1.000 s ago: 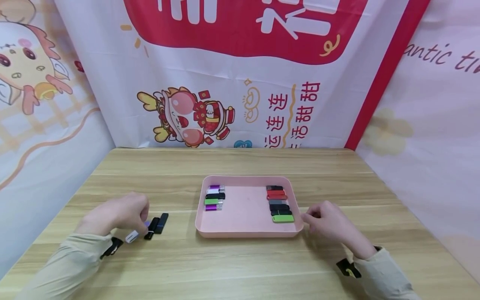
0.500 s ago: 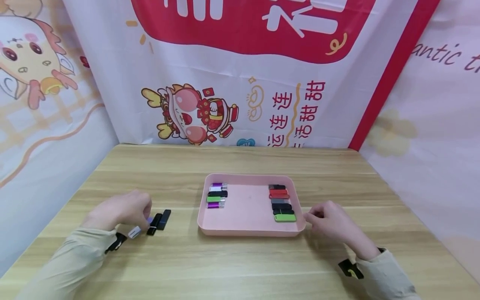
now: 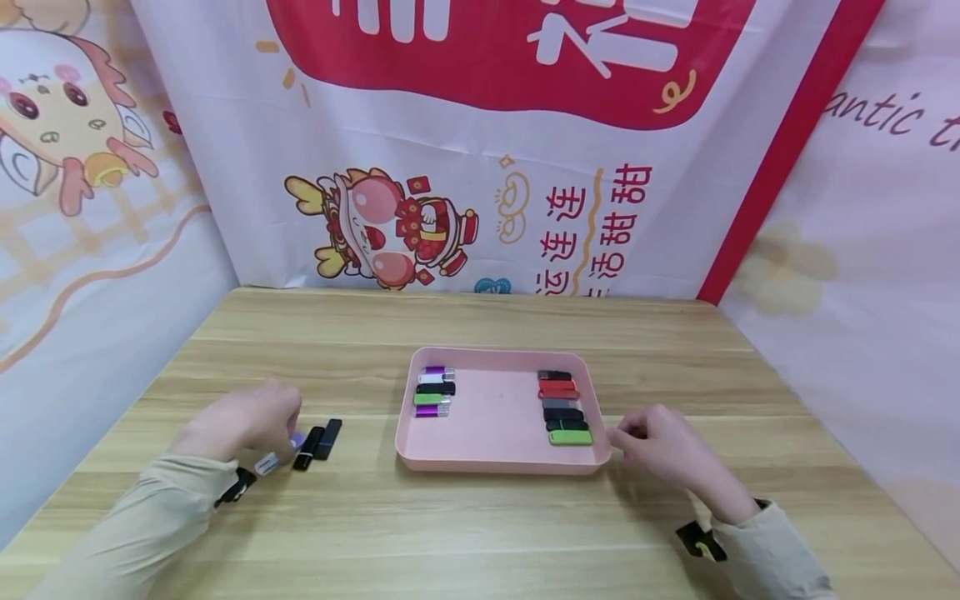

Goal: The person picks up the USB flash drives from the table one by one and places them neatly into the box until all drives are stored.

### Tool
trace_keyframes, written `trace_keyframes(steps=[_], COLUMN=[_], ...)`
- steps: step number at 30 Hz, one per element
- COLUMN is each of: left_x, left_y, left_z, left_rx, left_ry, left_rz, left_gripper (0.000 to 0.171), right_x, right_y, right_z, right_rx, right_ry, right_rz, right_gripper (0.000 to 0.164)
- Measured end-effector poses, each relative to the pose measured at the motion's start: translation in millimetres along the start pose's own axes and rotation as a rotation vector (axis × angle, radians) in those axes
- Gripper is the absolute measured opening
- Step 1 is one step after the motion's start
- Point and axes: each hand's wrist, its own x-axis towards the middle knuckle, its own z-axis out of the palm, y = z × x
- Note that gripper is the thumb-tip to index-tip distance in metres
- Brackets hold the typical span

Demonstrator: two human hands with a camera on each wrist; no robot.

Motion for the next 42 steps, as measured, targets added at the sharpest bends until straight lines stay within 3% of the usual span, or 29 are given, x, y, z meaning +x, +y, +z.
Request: trace_keyframes(steps=[17, 42], left_x=[-0.9, 3.5], left_y=[-2.0, 1.5], left_z=[2.2, -2.4], left_rx=[0.023, 0.047], left_ry=[-0.004, 0.147], left_rz=[-0.006, 0.079], left_gripper=[0.022, 0.025], right_x=[-1.3, -1.9], right_y=[-3.2, -4.7], right_z=[3.4, 5.5], right_rx=[0.023, 0.010], right_ry=[-0.008, 0.011], right_rz=[0.020, -0.019], right_gripper=[0.016, 0.014])
